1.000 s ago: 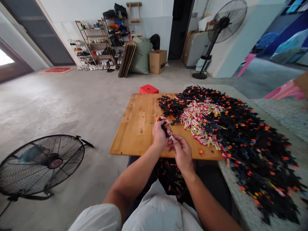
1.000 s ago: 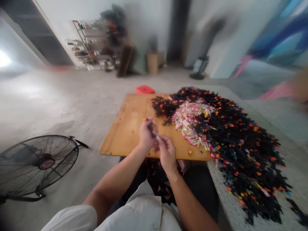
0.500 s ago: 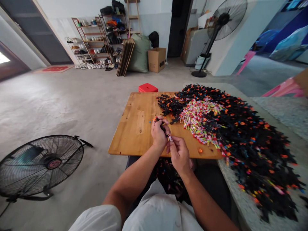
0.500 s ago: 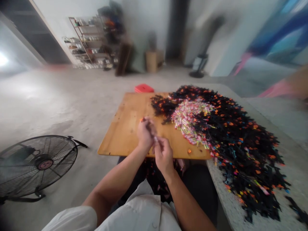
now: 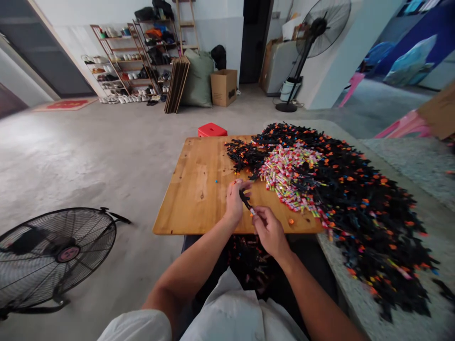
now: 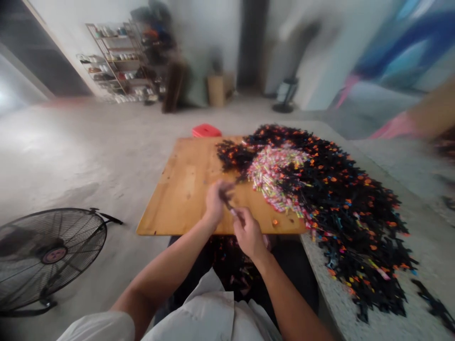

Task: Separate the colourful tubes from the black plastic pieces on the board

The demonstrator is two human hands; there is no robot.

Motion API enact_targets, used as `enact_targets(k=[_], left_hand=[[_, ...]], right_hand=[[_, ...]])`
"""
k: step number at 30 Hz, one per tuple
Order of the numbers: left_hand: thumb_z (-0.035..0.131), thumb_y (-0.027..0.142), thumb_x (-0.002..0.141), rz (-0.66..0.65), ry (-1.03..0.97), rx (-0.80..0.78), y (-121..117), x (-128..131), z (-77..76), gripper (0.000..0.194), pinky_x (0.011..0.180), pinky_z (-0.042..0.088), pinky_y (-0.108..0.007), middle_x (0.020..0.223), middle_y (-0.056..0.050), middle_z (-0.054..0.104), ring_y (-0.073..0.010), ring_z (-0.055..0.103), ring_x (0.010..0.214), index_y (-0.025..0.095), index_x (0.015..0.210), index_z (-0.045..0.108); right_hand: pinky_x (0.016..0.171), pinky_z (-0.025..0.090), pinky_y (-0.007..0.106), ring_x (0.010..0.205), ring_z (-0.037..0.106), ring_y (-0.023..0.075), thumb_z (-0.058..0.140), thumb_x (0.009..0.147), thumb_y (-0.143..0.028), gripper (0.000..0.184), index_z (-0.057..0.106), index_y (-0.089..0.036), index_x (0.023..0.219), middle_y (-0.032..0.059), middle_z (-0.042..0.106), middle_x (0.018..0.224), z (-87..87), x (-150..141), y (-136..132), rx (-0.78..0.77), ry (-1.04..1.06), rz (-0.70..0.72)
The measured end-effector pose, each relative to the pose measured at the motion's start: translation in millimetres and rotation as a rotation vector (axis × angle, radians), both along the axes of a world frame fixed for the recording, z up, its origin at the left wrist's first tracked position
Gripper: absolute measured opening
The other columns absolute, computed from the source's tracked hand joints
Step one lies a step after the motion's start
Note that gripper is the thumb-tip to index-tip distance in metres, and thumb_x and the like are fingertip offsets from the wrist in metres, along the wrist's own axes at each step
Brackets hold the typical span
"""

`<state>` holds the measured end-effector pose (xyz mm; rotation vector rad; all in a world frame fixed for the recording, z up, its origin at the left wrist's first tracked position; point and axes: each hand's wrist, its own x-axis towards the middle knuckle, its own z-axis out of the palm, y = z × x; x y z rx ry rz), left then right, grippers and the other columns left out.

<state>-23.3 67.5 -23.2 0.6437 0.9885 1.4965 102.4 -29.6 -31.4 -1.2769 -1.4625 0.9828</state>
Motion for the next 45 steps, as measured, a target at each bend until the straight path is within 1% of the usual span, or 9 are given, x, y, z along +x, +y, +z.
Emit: enact_targets(k=[4,7,17,21,26,33,40,43,45], left_hand=[[0.064,0.039,0.093,0.027,0.502,-0.019,43.4,-11.9,-13.7,0.028,0.087,0.052,-0.035,0.109,-0.011,0.074,-0.0254,0.069,0.103,0.018,0.112,0.066],[0.068,0.026,0.091,-0.243,0.988,0.03,82.2,-11.4,-17.0,0.013,0.096,0.049,-0.036,0.107,-0.012,0.073,-0.0265,0.067,0.108,0.018,0.101,0.069],[0.082,0.024,0.081,-0.506,1.251,0.079,115.6,17.7,-35.7,0.028,0.095,0.049,-0.035,0.111,-0.014,0.073,-0.0279,0.066,0.107,0.016,0.106,0.071],[0.085,0.022,0.074,-0.465,1.093,0.023,103.4,-3.4,-35.8,0.034,0.078,0.051,-0.03,0.087,-0.006,0.072,-0.0216,0.067,0.085,0.017,0.104,0.071],[0.084,0.023,0.071,-0.519,0.575,-0.117,73.3,-42.5,-34.2,0.025,0.056,0.044,-0.023,0.07,-0.002,0.065,-0.0126,0.058,0.06,0.016,0.09,0.07],[0.084,0.021,0.057,-0.375,0.103,-0.185,24.0,-72.7,-43.6,0.037,0.044,0.029,-0.018,0.063,0.007,0.053,-0.0057,0.046,0.05,0.019,0.08,0.056],[0.082,0.032,0.06,-0.307,0.187,-0.158,-12.2,-81.9,-44.1,0.035,0.044,0.031,-0.02,0.062,0.006,0.056,-0.0074,0.046,0.047,0.02,0.081,0.055],[0.079,0.035,0.068,-0.484,0.355,-0.042,-43.4,-90.1,-31.5,0.025,0.053,0.042,-0.023,0.065,0.001,0.062,-0.011,0.054,0.055,0.019,0.077,0.061],[0.075,0.036,0.075,-0.858,0.5,-0.002,-72.8,-92.1,-27.9,0.02,0.06,0.047,-0.027,0.068,-0.004,0.068,-0.0156,0.061,0.062,0.018,0.074,0.067]], right_hand=[[0.058,0.05,0.027,0.058,0.06,0.0137,0.059,0.101,-0.052,0.032,0.063,-0.021,0.109,0.0012,0.07,0.081,-21.6,44.8,-27.9,-0.263,0.029,0.21],[0.058,0.05,0.027,0.061,0.064,0.0153,0.055,0.102,-0.052,0.032,0.065,-0.022,0.107,0.0023,0.073,0.088,-55.4,63.7,-51.1,-0.42,-0.068,0.338],[0.101,0.048,0.037,0.12,0.069,0.0281,0.045,0.104,-0.019,0.032,0.069,-0.019,0.125,0.015,0.074,0.128,-116.8,45.7,-29.3,-0.365,-0.886,0.19],[0.108,0.043,0.039,0.13,0.062,0.0288,0.059,0.096,-0.019,0.029,0.072,-0.019,0.123,0.0152,0.068,0.139,-105.3,35.1,-33.2,-0.354,-0.866,0.212],[0.078,0.05,0.029,0.083,0.074,0.0205,0.051,0.102,-0.034,0.028,0.075,-0.023,0.092,0.0041,0.079,0.087,-56.4,38.4,-28.4,-0.336,-0.654,0.306],[0.08,0.046,0.03,0.097,0.071,0.0254,0.044,0.104,-0.023,0.033,0.074,-0.018,0.113,0.0146,0.078,0.107,-2.5,47.4,94.5,-0.181,-0.922,-0.208],[0.089,0.047,0.034,0.107,0.07,0.0283,0.051,0.1,-0.019,0.034,0.073,-0.014,0.125,0.0214,0.073,0.123,-5.0,10.5,168.9,-0.176,-0.95,-0.146],[0.09,0.046,0.033,0.107,0.069,0.0273,0.053,0.1,-0.02,0.03,0.074,-0.013,0.119,0.0209,0.074,0.118,-6.3,10.0,169.9,-0.185,-0.937,-0.145],[0.089,0.046,0.031,0.106,0.069,0.0266,0.053,0.101,-0.025,0.029,0.074,-0.012,0.116,0.02,0.075,0.117,-5.7,13.6,165.6,-0.18,-0.92,-0.157]])
